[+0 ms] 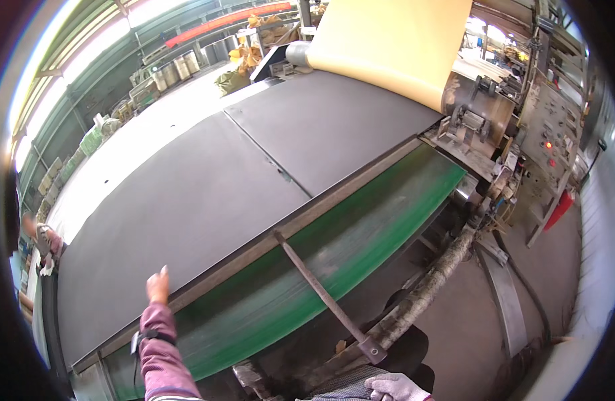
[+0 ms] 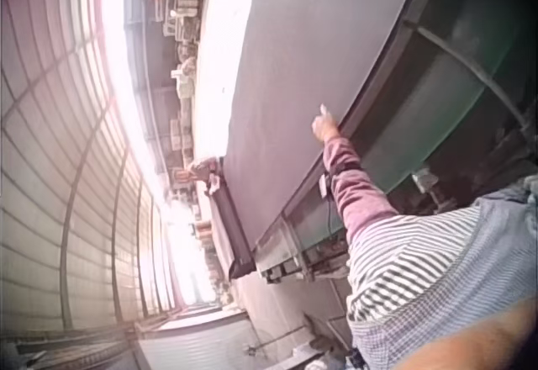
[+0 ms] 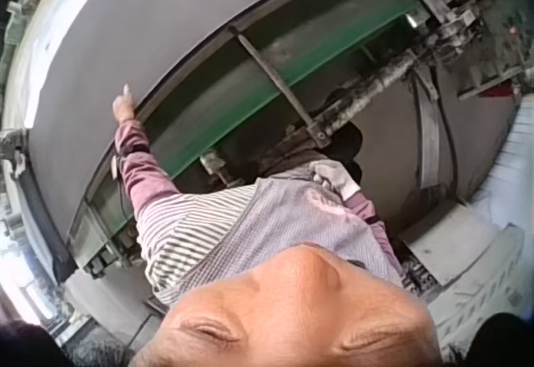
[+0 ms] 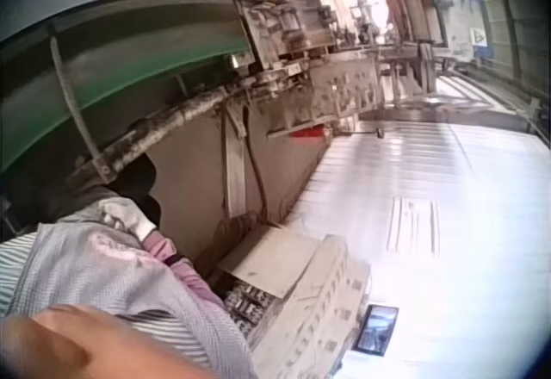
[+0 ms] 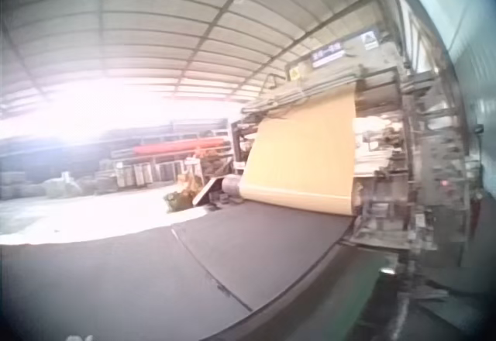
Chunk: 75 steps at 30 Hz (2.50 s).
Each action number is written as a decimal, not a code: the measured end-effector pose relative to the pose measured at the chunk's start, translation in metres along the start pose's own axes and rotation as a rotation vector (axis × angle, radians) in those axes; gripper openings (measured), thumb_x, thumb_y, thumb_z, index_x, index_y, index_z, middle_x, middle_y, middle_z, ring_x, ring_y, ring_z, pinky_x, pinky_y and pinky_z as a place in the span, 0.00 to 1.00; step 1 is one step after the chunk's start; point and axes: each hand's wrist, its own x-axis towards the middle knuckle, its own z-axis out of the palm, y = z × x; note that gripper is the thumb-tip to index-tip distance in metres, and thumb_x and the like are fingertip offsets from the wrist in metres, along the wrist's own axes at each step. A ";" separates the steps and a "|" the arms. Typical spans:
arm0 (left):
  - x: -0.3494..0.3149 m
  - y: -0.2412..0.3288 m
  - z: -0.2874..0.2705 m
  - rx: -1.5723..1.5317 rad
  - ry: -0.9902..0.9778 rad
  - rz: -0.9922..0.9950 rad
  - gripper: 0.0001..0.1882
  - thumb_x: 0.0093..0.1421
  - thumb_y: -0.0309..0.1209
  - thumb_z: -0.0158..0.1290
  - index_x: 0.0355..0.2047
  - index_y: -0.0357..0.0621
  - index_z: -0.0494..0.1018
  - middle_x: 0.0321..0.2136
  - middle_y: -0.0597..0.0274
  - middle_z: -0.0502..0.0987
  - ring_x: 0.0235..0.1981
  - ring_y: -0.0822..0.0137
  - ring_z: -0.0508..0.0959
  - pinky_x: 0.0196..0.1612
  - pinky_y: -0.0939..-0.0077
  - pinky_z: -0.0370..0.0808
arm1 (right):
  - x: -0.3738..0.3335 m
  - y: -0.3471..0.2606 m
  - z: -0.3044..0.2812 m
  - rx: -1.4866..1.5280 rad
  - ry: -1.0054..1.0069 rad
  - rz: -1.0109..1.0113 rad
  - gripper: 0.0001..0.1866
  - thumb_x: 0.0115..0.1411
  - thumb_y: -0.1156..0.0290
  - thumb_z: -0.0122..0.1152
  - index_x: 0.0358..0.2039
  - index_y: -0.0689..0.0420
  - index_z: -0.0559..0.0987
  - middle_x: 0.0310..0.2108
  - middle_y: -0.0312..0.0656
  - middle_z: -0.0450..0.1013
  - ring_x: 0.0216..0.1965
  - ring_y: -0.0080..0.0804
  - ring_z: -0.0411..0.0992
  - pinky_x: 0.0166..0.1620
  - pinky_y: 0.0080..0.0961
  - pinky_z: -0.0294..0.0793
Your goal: Monitoring and guiding large sheets of material as they move along an industrial conveyor belt machine.
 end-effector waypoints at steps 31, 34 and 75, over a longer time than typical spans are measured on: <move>-0.084 0.068 -0.002 -0.286 0.312 0.393 0.25 0.54 0.45 0.48 0.12 0.36 0.69 0.20 0.50 0.70 0.30 0.52 0.70 0.36 0.60 0.66 | 0.008 0.010 -0.005 -0.053 -0.053 -0.214 0.14 0.58 0.65 0.51 0.40 0.59 0.75 0.21 0.32 0.72 0.15 0.13 0.63 0.15 0.10 0.60; -0.098 0.113 -0.006 -0.211 0.304 0.437 0.27 0.55 0.50 0.46 0.16 0.35 0.72 0.23 0.51 0.72 0.32 0.52 0.71 0.39 0.61 0.67 | 0.011 0.010 -0.006 -0.061 -0.067 -0.199 0.14 0.58 0.65 0.51 0.41 0.59 0.75 0.21 0.32 0.72 0.15 0.13 0.63 0.15 0.09 0.60; -0.067 0.161 0.003 -0.497 0.225 0.951 0.18 0.59 0.38 0.41 0.47 0.49 0.70 0.34 0.52 0.76 0.37 0.52 0.75 0.39 0.63 0.72 | -0.018 0.005 0.020 0.069 0.019 -0.251 0.12 0.58 0.63 0.49 0.32 0.57 0.77 0.18 0.30 0.68 0.14 0.15 0.60 0.17 0.12 0.59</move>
